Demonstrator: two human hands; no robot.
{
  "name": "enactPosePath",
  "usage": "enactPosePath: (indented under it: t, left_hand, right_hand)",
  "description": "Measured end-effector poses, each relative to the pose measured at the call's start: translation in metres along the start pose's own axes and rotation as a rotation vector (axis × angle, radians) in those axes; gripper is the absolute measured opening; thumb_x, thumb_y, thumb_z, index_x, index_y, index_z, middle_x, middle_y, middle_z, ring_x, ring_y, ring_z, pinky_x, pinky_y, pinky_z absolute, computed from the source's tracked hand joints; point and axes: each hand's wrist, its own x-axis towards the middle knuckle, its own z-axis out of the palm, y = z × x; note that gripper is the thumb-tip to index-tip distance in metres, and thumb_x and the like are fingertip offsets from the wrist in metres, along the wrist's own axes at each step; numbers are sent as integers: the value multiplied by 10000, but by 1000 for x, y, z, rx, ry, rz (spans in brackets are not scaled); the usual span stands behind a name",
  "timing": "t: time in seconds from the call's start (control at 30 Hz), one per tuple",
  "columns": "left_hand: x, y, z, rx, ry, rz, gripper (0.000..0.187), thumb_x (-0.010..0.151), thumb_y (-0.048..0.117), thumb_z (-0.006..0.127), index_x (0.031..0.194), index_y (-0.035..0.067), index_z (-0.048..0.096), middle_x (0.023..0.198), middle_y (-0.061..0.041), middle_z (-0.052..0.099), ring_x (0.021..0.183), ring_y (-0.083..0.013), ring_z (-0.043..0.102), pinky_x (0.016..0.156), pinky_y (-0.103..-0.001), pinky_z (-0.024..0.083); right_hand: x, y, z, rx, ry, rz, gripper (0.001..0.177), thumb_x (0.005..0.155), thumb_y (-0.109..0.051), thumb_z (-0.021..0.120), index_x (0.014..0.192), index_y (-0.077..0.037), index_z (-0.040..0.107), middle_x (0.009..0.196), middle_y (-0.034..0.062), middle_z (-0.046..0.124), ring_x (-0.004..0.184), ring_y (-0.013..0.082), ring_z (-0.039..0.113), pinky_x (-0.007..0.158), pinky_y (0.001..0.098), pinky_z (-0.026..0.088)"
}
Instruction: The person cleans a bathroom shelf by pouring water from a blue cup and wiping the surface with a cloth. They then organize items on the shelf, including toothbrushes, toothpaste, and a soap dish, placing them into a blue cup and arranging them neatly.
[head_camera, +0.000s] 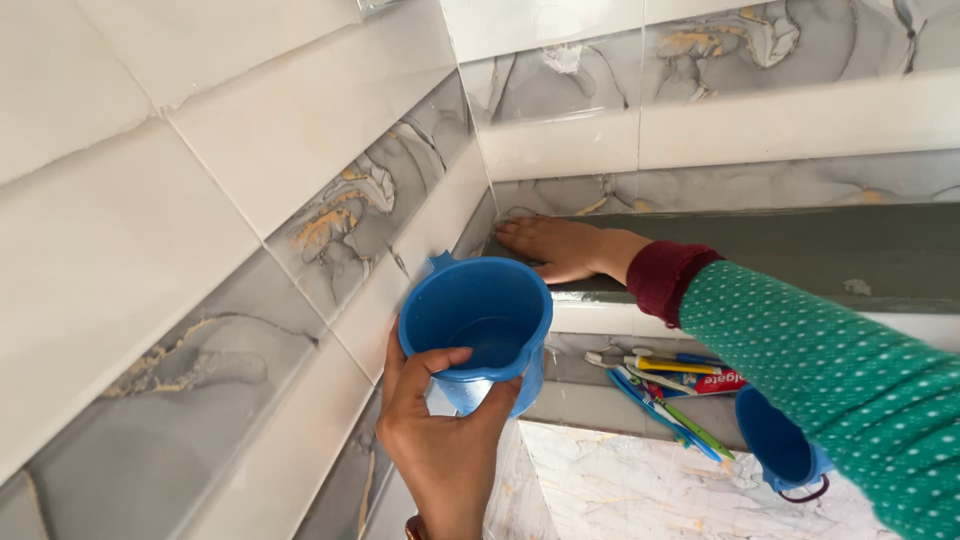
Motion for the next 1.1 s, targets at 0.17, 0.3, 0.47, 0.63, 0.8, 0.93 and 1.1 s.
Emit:
enactPosePath:
  t: [0.17,0.3,0.47,0.63,0.8,0.93,1.1]
  left_hand:
    - [-7,-1,-4,-17,-12,3,416,538,52,920,895,50,707,1399,-220,634,1212,-327,695,982,-385,549]
    - [-13,-6,-16,-34,1,82,405,561,56,931,883,51,686,1461,-255,595,1293,-358,659,1046,-411,515]
    - [-18,-9,-23,79,-28,2,427,469,58,958,822,62,718,1453,-272,563,1285,-376,633,1013,-424,506]
    - [-26,-6,-16,-9,-22,-54,413,495,63,932,839,64,703,1464,-238,591,1233,-335,693,986,-400,549]
    - [-28,-3,-6,54,18,-7,425,449,51,944,808,59,716,1425,-254,600,1239,-357,668,1006,-430,524]
    - [-27,-1,-1,47,23,0,427,445,41,945,803,51,713,1400,-250,618,1246,-359,663,1022,-436,510]
    - [-26,7,-13,-6,-25,20,411,466,9,908,806,46,680,1360,-212,671,1221,-322,699,1014,-404,535]
  right_hand:
    - [-30,-59,-28,271,-113,-81,793,906,-533,502,1552,-81,416,1675,143,302,1512,318,294,1234,426,233]
    - [-41,-24,-43,426,-108,-22,784,1005,-557,375,1565,-10,323,1685,179,235,1553,337,212,1239,448,185]
    - [1,26,-14,96,-106,86,812,1011,-588,342,1568,-3,263,1665,190,230,1559,337,192,1242,442,173]
    - [30,-3,8,-45,-91,282,822,1008,-604,408,1531,27,340,1644,241,246,1540,377,224,1237,445,217]
    - [3,-26,-6,0,29,-41,757,1009,-531,460,1513,30,404,1600,276,331,1485,423,326,1214,464,281]
    - [-31,-55,-16,127,59,-281,668,1014,-437,414,1544,-32,432,1602,199,396,1481,385,375,1207,477,293]
    - [-82,-37,-36,865,-140,-50,581,1079,-444,341,1469,-71,556,1683,91,392,1579,290,300,1274,431,248]
